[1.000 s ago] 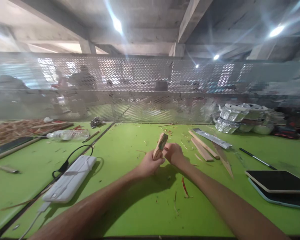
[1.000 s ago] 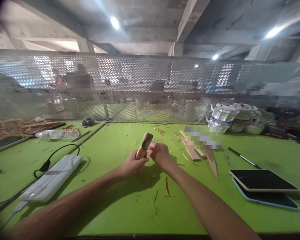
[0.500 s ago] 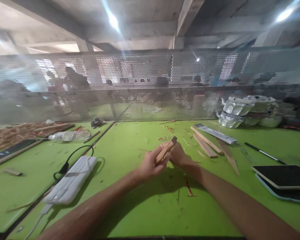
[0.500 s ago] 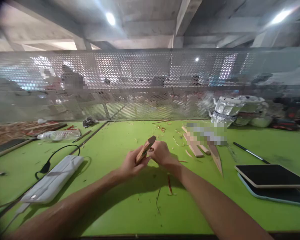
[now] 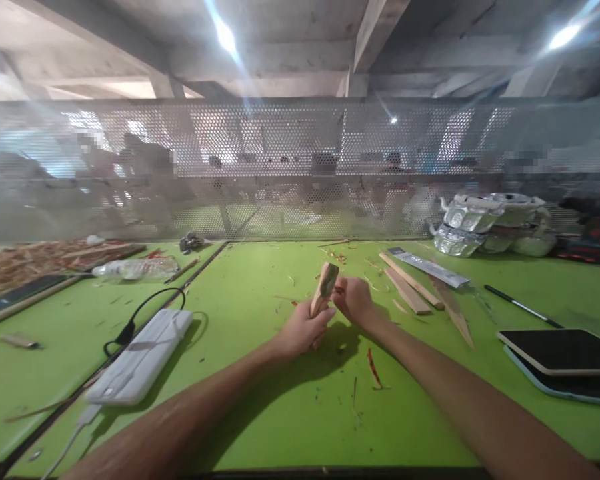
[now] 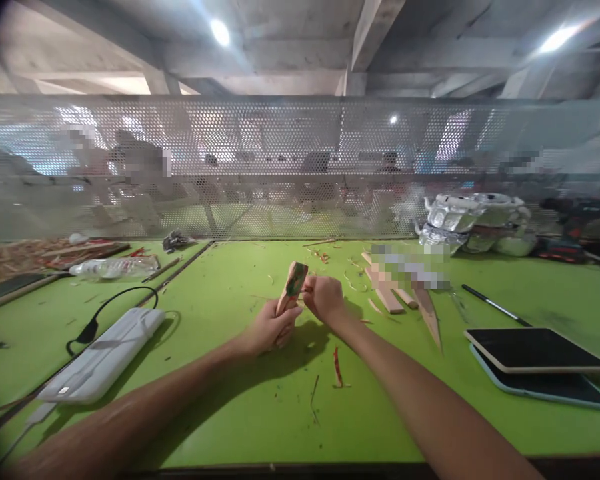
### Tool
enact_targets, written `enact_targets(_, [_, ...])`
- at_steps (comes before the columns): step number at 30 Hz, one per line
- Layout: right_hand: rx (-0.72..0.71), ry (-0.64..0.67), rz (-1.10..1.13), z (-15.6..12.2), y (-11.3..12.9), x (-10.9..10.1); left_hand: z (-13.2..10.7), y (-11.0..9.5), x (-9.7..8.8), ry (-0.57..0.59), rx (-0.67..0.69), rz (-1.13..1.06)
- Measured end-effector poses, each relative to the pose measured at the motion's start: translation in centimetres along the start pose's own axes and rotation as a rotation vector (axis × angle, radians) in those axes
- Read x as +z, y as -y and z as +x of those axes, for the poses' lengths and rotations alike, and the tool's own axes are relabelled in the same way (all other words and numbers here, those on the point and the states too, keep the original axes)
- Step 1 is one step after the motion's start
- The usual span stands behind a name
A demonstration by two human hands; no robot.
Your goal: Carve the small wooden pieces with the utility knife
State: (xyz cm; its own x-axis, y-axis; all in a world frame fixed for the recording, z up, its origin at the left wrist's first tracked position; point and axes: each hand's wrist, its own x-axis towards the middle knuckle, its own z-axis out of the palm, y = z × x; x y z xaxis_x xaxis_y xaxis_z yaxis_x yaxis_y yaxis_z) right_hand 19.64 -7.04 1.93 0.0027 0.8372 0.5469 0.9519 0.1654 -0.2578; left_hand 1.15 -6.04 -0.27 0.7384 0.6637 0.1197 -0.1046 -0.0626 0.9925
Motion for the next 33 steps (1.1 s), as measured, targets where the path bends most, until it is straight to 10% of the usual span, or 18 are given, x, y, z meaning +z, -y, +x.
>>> enact_targets(8, [0.151,-0.115,-0.194,0.1,1.8,-2.1,0.0,-0.3,0.5,0.025,-0.137,-0.079])
enact_targets(22, [0.253,0.104,-0.33,0.9,1.7,-3.0,-0.6,-1.8,-0.2,0.05,-0.242,-0.256])
enact_targets(28, [0.242,-0.24,0.404,1.4,0.0,-2.1,-0.5,-2.3,-0.2,0.061,-0.296,-0.229])
enact_targets(33, [0.415,-0.006,1.105,1.7,1.3,-2.3,-0.3,-2.8,-0.6,-0.211,-0.125,0.618])
